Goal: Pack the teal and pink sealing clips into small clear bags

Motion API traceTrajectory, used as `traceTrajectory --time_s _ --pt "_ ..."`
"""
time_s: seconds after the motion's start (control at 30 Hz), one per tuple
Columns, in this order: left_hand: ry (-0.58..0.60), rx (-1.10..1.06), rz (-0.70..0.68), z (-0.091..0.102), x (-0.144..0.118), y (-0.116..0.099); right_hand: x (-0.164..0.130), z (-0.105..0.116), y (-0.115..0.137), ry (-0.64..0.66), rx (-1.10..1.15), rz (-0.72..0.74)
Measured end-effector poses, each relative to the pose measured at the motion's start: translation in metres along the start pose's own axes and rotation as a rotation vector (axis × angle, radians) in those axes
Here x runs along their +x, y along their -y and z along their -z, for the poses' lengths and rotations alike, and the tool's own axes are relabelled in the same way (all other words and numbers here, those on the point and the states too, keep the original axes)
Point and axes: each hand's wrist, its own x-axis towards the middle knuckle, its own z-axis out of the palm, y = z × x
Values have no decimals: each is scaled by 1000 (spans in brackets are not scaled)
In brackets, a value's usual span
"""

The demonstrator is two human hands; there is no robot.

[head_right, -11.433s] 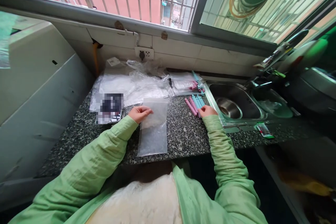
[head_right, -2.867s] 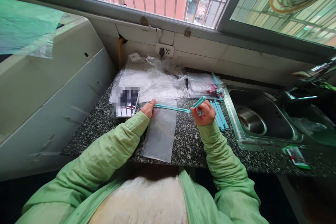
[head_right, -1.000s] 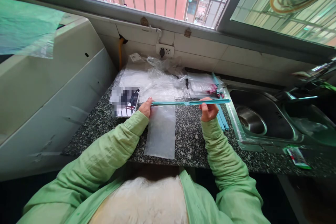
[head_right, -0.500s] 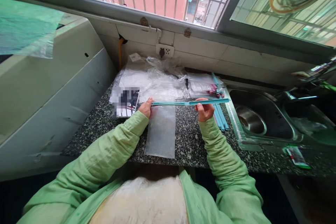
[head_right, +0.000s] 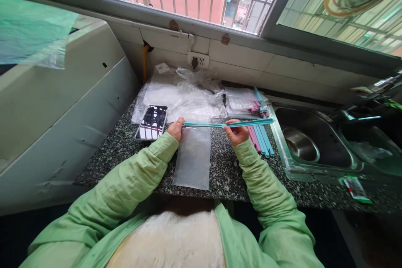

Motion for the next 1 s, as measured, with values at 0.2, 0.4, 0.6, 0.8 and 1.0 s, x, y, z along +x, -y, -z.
traceTrajectory --time_s 0.2,0.4,0.6,0.8,1.0 --pt "-33 79 48 -4 -9 -18 5 8 2 108 -157 110" --pt "34 15 126 -5 -13 -25 6 9 7 137 -177 154" --pt "115 -118 226 -3 -2 -6 6 10 9 105 -184 136" --pt "234 -251 218 -4 -6 -15 6 11 11 46 -145 111" --pt "331 -186 201 -3 -8 -17 8 13 5 -119 -143 74"
